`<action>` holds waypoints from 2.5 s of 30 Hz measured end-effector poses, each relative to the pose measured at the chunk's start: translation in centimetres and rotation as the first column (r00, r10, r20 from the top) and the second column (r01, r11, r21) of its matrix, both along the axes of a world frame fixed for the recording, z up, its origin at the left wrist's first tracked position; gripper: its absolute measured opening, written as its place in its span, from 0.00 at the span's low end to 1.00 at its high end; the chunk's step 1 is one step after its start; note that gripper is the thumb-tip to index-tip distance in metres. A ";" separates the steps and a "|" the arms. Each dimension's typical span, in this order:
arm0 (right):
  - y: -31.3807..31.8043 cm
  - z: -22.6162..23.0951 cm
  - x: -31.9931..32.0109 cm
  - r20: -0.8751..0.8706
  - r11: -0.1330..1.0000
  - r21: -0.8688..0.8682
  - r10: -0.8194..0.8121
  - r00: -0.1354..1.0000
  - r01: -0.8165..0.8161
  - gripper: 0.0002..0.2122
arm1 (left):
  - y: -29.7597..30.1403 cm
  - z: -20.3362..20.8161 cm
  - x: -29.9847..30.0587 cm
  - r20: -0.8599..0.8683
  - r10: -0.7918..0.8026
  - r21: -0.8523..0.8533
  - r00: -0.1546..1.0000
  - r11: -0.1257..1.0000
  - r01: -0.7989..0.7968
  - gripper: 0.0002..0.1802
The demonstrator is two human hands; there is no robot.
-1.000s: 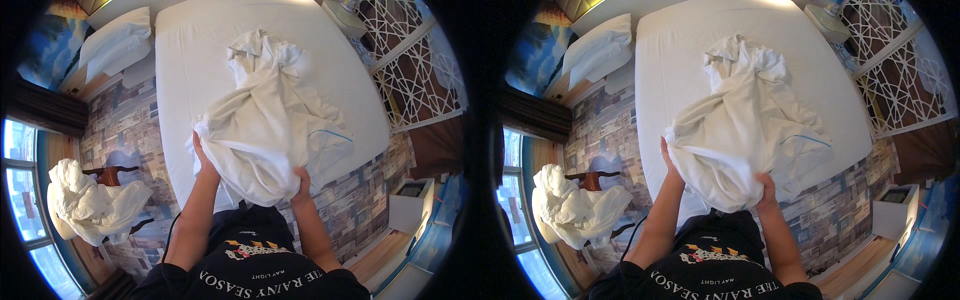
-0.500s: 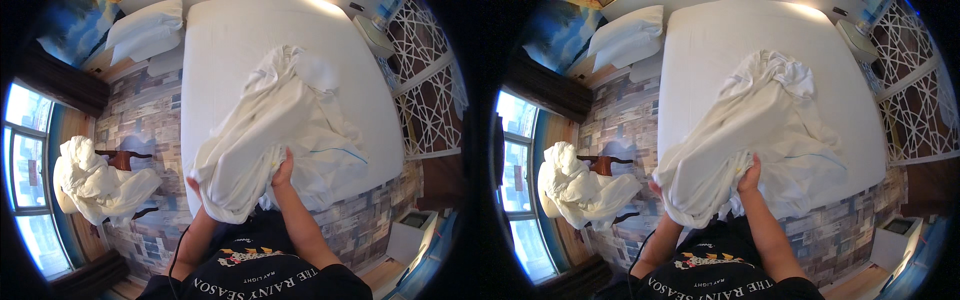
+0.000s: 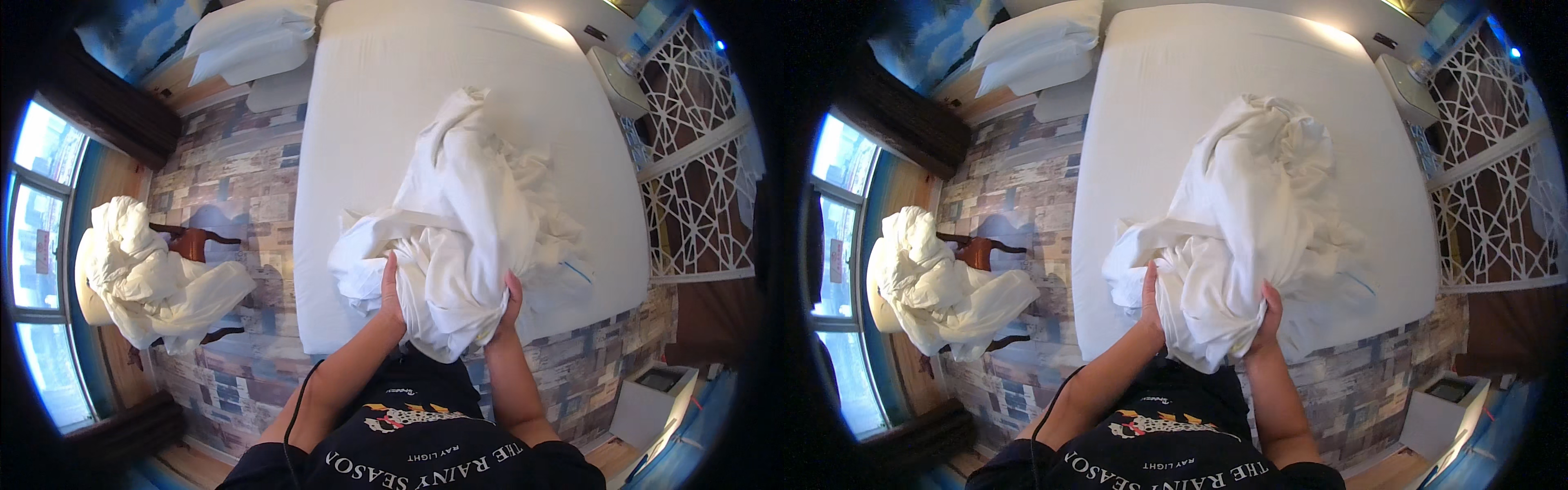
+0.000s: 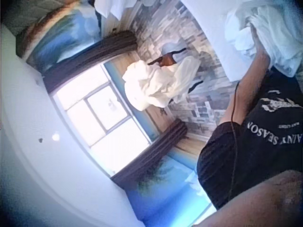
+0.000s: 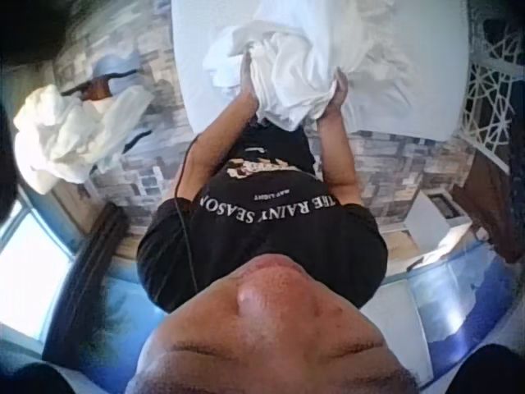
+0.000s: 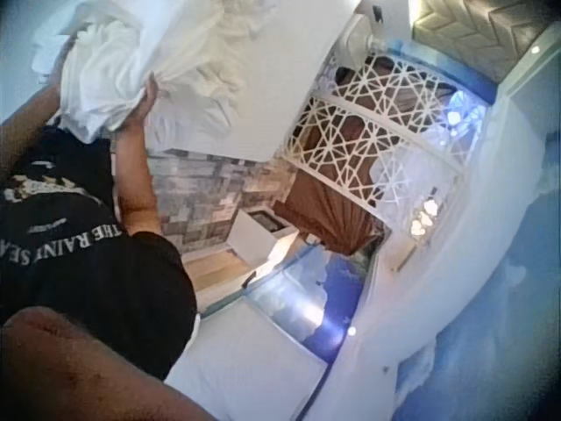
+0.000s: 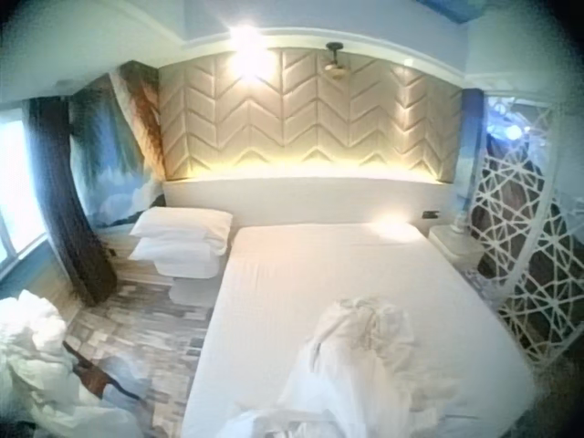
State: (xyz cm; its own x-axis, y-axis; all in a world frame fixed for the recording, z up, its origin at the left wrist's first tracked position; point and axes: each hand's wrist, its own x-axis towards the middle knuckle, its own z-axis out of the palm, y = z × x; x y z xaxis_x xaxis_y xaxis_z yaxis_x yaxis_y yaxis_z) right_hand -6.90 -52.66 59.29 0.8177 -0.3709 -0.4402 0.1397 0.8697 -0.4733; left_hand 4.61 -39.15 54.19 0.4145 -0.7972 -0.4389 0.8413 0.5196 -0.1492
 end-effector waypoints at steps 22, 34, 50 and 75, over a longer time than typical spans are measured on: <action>-1.0 -7.5 5.5 0.127 0.959 0.268 -0.135 0.983 0.097 0.33 | 7.0 6.1 -3.0 0.200 -0.019 0.031 0.980 0.999 0.014 0.46; -2.8 -2.6 -3.9 0.189 0.998 -0.043 0.054 0.980 -0.047 0.40 | 3.2 1.4 -0.9 0.065 -0.118 0.011 0.991 0.993 0.118 0.34; -2.2 -2.7 -8.7 0.023 0.978 0.023 -0.209 0.978 0.208 0.35 | 1.6 -3.4 -2.7 0.299 -0.360 0.013 0.884 0.928 0.373 0.36; -20.0 -1.0 19.1 -0.033 0.970 -0.208 -0.133 0.991 0.124 0.23 | -0.6 2.7 15.2 0.477 0.056 0.317 0.877 0.920 -0.231 0.40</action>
